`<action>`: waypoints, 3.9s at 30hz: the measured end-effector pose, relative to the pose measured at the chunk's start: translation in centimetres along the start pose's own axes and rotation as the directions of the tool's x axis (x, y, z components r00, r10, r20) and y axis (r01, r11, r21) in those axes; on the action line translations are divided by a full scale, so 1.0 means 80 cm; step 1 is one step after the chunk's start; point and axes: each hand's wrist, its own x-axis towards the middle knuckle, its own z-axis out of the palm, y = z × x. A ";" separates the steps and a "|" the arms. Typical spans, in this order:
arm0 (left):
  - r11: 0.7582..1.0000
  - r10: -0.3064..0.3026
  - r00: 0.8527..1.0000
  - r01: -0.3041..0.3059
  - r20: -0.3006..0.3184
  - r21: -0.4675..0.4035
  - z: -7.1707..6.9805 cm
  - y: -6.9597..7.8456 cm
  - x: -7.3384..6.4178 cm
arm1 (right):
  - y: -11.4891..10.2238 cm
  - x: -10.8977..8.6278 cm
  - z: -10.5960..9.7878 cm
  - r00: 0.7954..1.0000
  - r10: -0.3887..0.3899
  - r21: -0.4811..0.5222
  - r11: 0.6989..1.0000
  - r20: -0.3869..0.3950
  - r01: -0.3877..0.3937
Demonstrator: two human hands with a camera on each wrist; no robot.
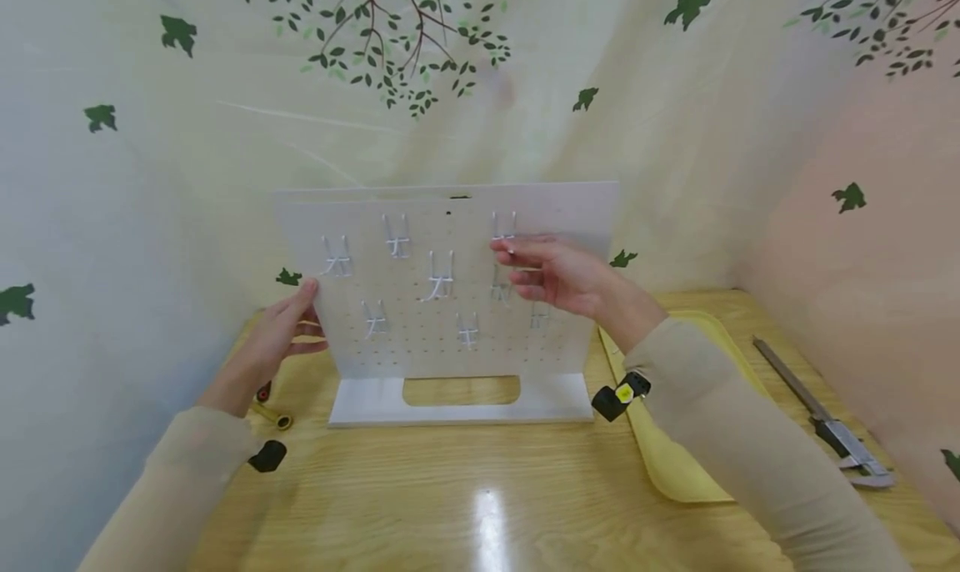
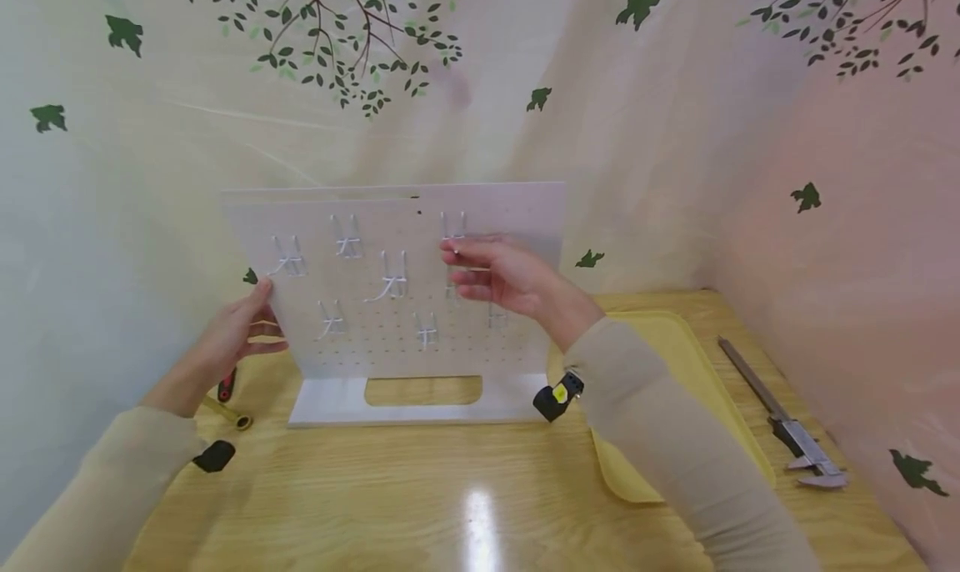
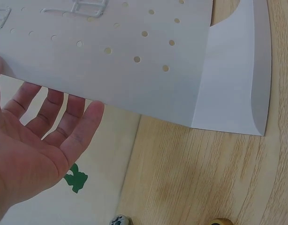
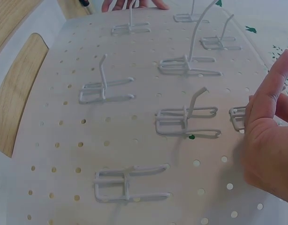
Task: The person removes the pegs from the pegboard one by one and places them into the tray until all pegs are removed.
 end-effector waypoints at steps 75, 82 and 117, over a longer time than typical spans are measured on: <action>1.000 0.011 1.000 -0.011 -0.005 0.019 -0.001 -0.001 -0.005 | 0.038 -0.128 -0.218 0.895 -0.400 -0.346 0.883 -0.198 0.318; 1.000 0.005 1.000 -0.005 -0.007 0.029 -0.001 -0.002 -0.006 | 0.072 -0.123 -0.265 0.908 -0.325 -0.309 0.920 -0.264 0.240; 1.000 0.015 1.000 -0.015 -0.009 0.016 0.007 -0.003 -0.001 | 0.164 -0.097 -0.333 0.871 -0.022 -0.282 0.950 -0.492 -0.135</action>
